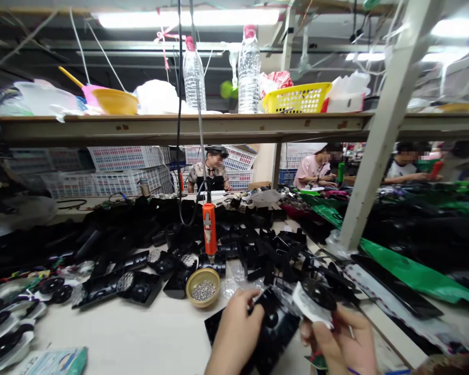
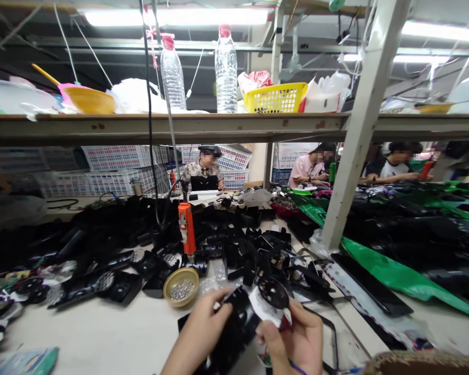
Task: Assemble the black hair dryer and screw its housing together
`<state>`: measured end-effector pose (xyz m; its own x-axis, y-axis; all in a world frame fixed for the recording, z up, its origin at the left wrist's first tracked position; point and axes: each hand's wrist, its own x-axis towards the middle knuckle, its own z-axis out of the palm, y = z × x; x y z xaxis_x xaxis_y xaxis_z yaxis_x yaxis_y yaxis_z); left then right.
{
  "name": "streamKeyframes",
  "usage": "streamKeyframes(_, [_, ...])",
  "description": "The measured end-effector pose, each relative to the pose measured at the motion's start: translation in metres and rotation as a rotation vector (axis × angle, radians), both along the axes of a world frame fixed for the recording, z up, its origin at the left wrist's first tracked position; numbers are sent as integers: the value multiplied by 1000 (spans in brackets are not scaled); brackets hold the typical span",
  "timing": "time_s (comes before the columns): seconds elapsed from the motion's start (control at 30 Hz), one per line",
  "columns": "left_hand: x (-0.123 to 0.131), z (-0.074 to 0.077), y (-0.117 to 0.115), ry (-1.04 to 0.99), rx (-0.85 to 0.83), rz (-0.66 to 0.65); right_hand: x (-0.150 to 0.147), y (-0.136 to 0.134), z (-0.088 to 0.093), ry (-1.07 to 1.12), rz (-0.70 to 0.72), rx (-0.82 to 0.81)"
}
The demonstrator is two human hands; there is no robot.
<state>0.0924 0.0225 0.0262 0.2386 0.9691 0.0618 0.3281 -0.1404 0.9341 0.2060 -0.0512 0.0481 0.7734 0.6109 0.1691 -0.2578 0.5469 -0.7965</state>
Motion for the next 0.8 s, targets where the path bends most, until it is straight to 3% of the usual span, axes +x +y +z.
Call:
streamKeyframes(0.13, [-32, 3, -13, -299, -116, 270, -33, 3, 4, -158, 108, 124])
streamKeyframes(0.27, [-38, 13, -36, -809, -289, 442, -68, 10, -4, -230, 276, 240])
streamKeyframes(0.4, [-31, 7, -40, -1028, -109, 519, -84, 16, -19, -346, 264, 165])
streamKeyframes(0.57, [-34, -14, -34, -1127, -65, 461, -83, 16, -29, -471, 319, 129])
streamKeyframes(0.8, [-38, 8, -53, -1143, -129, 405, -82, 12, -24, -424, 367, 67])
